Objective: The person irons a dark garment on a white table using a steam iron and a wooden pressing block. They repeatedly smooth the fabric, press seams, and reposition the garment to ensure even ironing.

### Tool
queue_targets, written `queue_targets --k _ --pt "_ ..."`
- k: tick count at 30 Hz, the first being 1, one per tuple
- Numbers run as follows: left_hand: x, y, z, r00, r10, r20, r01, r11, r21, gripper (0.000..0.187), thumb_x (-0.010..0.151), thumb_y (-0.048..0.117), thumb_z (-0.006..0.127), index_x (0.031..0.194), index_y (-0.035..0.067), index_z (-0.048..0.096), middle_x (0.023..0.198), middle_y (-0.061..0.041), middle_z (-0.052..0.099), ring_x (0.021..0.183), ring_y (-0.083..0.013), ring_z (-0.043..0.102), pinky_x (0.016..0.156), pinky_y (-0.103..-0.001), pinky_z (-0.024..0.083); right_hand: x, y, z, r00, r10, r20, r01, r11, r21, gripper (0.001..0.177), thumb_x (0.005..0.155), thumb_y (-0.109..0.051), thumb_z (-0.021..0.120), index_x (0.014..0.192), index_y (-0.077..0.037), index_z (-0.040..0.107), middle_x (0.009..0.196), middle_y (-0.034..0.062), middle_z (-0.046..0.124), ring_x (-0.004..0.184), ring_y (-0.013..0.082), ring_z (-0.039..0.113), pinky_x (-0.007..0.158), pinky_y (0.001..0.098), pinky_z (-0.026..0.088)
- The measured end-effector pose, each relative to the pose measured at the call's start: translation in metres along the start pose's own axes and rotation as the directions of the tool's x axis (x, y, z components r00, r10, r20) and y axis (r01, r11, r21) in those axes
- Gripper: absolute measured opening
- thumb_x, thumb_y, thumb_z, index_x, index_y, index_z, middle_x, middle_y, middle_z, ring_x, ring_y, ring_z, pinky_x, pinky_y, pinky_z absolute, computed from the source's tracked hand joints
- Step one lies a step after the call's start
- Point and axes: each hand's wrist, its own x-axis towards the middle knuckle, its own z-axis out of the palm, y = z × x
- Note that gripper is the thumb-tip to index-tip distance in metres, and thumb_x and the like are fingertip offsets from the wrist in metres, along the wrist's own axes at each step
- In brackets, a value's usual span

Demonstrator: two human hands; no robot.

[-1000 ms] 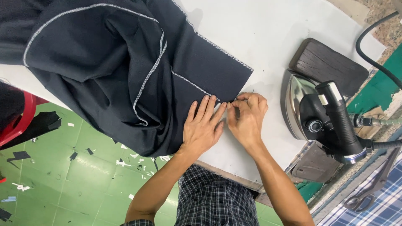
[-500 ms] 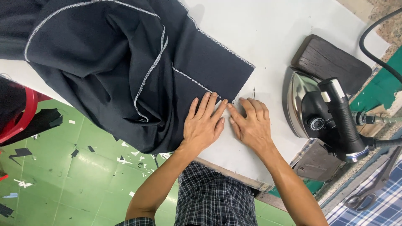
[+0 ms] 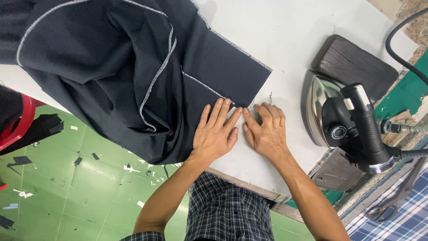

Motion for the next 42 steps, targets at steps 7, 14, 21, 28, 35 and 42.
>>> queue_targets --k 7,14,21,28,35,42 --pt "0.0 -0.001 0.002 1.0 0.015 -0.025 -0.015 1.0 0.011 0.054 0.099 0.037 0.046 0.152 0.024 0.051 0.156 -0.018 0.047 0.15 -0.032 0.038 0.123 -0.055 0.023 0.004 -0.002 -0.003 1.0 0.019 -0.018 -0.019 0.999 0.031 0.045 0.102 -0.04 0.05 0.144 -0.027 0.062 0.128 0.011 0.052 0.135 0.0343 0.041 0.113 0.0514 0.032" --pt "0.004 0.003 0.001 0.995 0.036 -0.098 -0.034 0.999 0.022 0.051 0.099 0.034 0.05 0.148 0.024 0.057 0.151 -0.018 0.053 0.146 -0.0324 0.044 0.122 -0.054 0.027 -0.034 0.022 -0.098 0.964 0.264 -0.028 -0.251 0.943 0.219 0.022 0.087 -0.026 0.076 0.104 -0.013 0.074 0.106 0.0147 0.064 0.107 0.039 0.059 0.094 0.0528 0.046" --pt "0.009 0.005 -0.028 0.995 -0.002 0.102 0.001 1.0 0.007 0.048 0.104 0.037 0.047 0.149 0.022 0.055 0.152 -0.016 0.053 0.144 -0.0321 0.045 0.12 -0.05 0.032 -0.042 0.052 -0.213 0.96 0.215 0.178 -0.091 0.845 -0.528 0.063 0.103 -0.035 0.063 0.142 0.015 0.053 0.145 0.0348 0.053 0.116 0.045 0.059 0.096 0.0519 0.056" --pt "0.005 0.003 -0.028 0.994 -0.003 0.112 0.001 1.0 0.018 0.051 0.103 0.036 0.047 0.153 0.022 0.05 0.157 -0.016 0.047 0.147 -0.0307 0.042 0.122 -0.049 0.029 0.005 0.083 -0.234 0.741 0.453 0.495 -0.224 0.862 -0.454 0.07 0.097 -0.022 0.061 0.161 0.001 0.044 0.128 0.0222 0.065 0.114 0.0327 0.064 0.092 0.0434 0.064" --pt "0.005 0.001 -0.031 0.996 0.011 0.084 -0.011 1.0 -0.001 0.05 0.104 0.037 0.047 0.151 0.02 0.053 0.155 -0.016 0.049 0.147 -0.0315 0.042 0.122 -0.05 0.029 0.049 0.083 -0.206 0.482 0.676 0.558 -0.788 0.613 -0.06 0.069 0.097 -0.043 0.054 0.154 -0.005 0.041 0.131 0.0287 0.062 0.118 0.0444 0.06 0.095 0.053 0.045" --pt "0.004 0.002 -0.029 0.998 -0.007 0.064 0.007 1.0 -0.014 0.049 0.104 0.036 0.047 0.15 0.021 0.054 0.155 -0.015 0.05 0.146 -0.0296 0.043 0.122 -0.048 0.029 0.043 0.014 -0.197 0.45 0.622 0.641 -0.73 0.67 -0.138 0.068 0.097 -0.043 0.052 0.155 -0.01 0.038 0.101 0.0261 0.073 0.069 0.0353 0.079 0.06 0.0439 0.072"
